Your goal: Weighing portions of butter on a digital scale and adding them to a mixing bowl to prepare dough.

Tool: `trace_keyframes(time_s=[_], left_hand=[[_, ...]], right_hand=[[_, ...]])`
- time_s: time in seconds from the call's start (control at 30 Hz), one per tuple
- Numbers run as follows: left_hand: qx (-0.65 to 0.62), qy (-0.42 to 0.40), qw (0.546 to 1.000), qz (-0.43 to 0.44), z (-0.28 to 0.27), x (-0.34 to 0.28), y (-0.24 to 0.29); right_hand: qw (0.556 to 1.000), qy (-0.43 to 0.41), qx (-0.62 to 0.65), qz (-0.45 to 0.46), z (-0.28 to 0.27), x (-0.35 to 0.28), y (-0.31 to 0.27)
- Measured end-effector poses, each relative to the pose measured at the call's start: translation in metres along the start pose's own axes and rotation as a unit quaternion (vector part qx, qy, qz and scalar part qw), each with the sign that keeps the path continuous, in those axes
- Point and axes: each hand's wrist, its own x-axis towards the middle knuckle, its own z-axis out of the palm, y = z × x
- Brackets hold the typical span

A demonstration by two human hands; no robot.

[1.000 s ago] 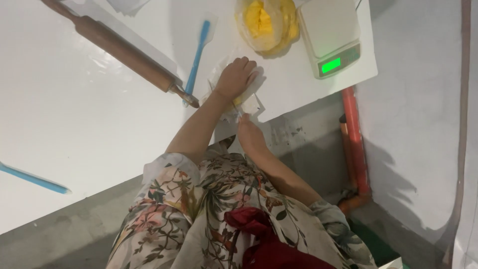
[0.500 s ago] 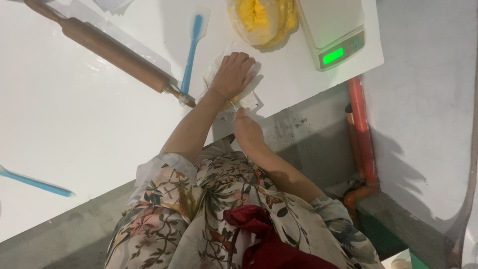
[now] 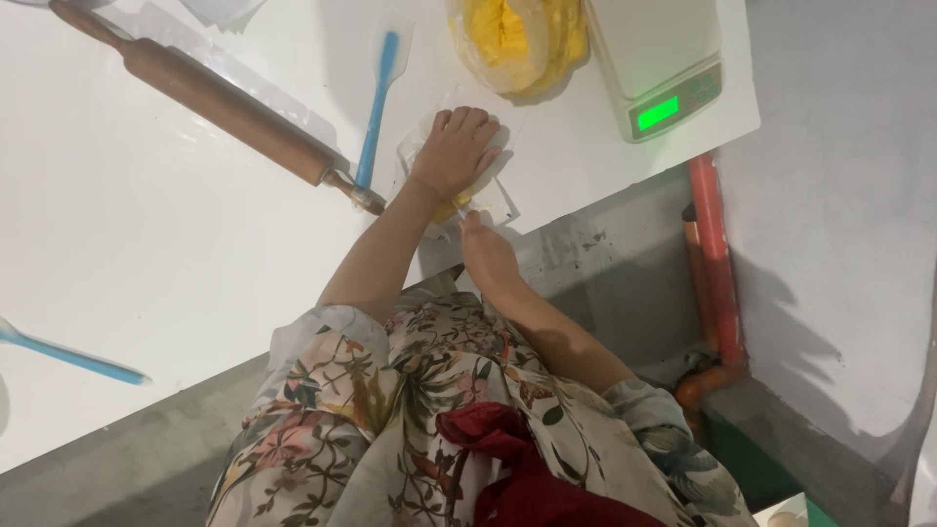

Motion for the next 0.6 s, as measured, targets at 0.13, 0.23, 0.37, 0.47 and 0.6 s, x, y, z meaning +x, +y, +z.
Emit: trace_keyframes(time_s=[0.13,0.23,0.37,0.47,0.6], left_hand=[[0.004,0.009,1.000,-0.005,0.004,-0.002,0.001],[0.058,0.010,0.998,-0.005,0.002,0.001,0.003],[0.064,0.002,0.998,-0.012,0.001,-0.001,0.005],[0.086,0.004,0.996,-0.008,0.003,-0.003,0.006],[0.085,0.024,0.996,-0.003,0.002,0.000,0.006]], right_hand=[[1.000,0.001,0.005,0.001,0.000,0.002,0.000],[1.000,0.014,-0.008,-0.007,0.010,0.003,0.008],[0.998,0.047,-0.013,-0.032,0.020,0.004,0.016],[0.999,0.048,0.004,-0.022,0.027,0.004,0.019],[0.994,0.095,0.005,-0.053,0.027,0.004,0.021]])
